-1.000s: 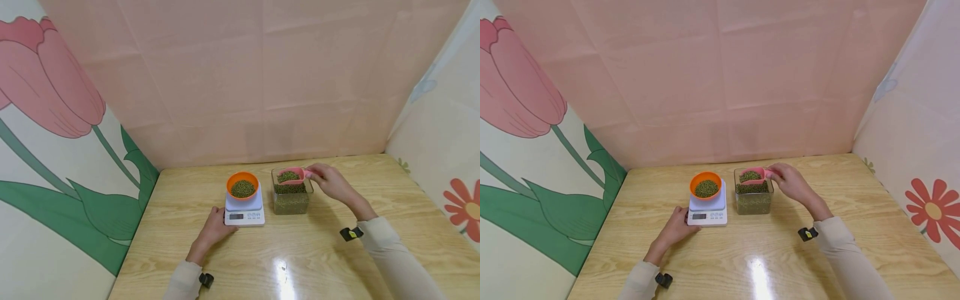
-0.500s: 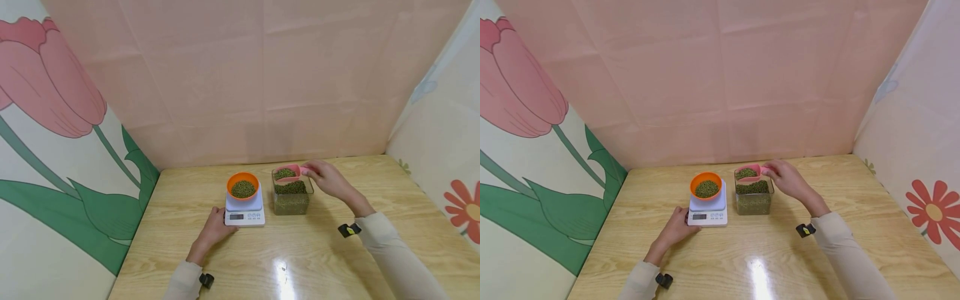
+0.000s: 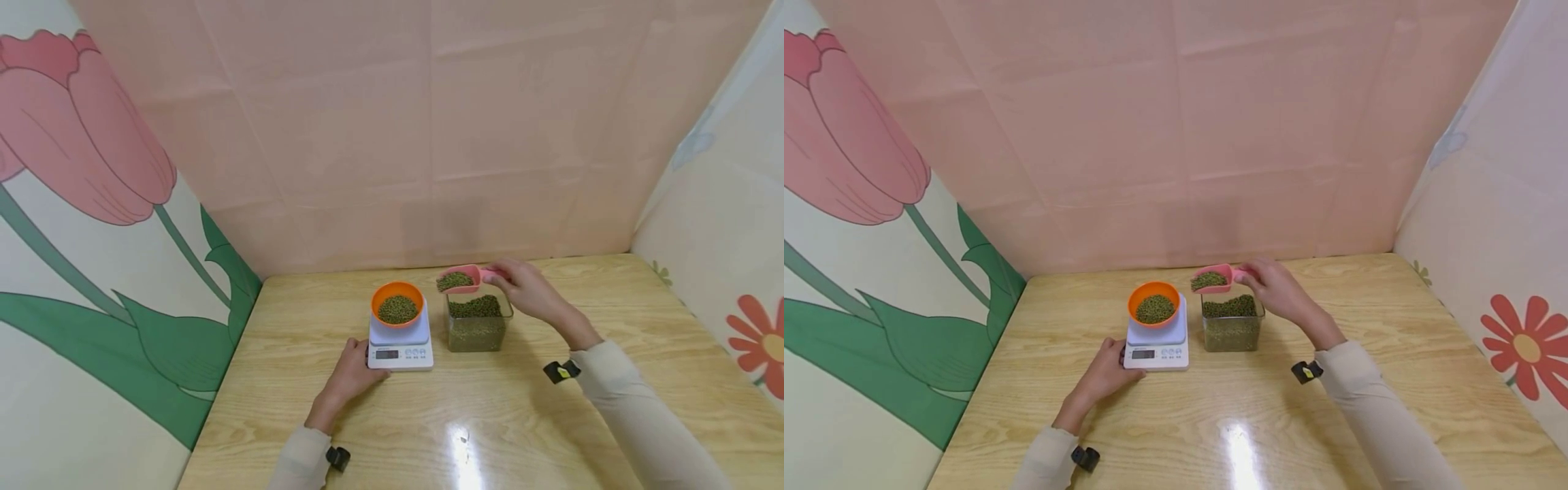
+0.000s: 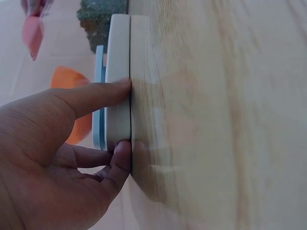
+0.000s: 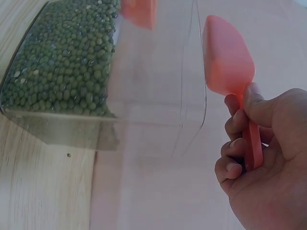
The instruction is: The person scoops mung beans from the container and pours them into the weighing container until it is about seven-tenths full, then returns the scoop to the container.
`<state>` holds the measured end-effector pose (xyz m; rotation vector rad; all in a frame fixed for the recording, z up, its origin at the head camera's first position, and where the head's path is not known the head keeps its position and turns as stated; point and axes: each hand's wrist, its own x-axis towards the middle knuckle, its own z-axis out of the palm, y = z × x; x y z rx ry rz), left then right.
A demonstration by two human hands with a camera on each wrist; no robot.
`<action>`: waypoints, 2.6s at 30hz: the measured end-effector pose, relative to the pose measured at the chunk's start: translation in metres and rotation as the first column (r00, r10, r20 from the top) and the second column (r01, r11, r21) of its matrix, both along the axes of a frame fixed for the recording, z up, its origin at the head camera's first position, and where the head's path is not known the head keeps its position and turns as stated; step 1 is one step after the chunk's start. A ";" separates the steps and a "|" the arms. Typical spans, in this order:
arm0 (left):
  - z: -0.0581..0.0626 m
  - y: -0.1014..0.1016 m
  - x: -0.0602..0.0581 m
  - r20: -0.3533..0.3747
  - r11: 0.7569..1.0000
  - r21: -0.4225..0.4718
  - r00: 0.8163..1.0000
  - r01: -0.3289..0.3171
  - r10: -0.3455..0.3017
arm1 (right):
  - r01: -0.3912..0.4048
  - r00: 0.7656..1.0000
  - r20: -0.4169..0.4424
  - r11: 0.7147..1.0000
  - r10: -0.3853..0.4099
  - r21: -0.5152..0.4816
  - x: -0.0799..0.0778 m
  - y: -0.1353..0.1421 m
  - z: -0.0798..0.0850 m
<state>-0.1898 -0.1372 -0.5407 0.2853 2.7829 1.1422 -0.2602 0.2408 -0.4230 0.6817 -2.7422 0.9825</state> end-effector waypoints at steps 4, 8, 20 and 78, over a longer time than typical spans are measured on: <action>0.000 0.001 0.000 0.005 1.000 0.001 1.000 -0.005 0.005 | -0.006 1.000 0.006 1.000 0.006 -0.001 -0.003 -0.005 0.000; 0.000 0.001 0.001 0.007 1.000 0.001 1.000 -0.005 0.005 | -0.012 1.000 0.010 1.000 0.012 -0.007 -0.005 -0.011 0.001; 0.000 0.001 0.000 -0.013 1.000 -0.013 1.000 0.001 -0.001 | -0.042 0.999 0.027 0.999 0.042 -0.002 -0.011 -0.021 0.001; 0.000 0.001 0.002 0.001 1.000 -0.002 1.000 -0.005 0.005 | -0.120 0.991 -0.047 0.989 0.125 0.091 -0.019 -0.059 -0.010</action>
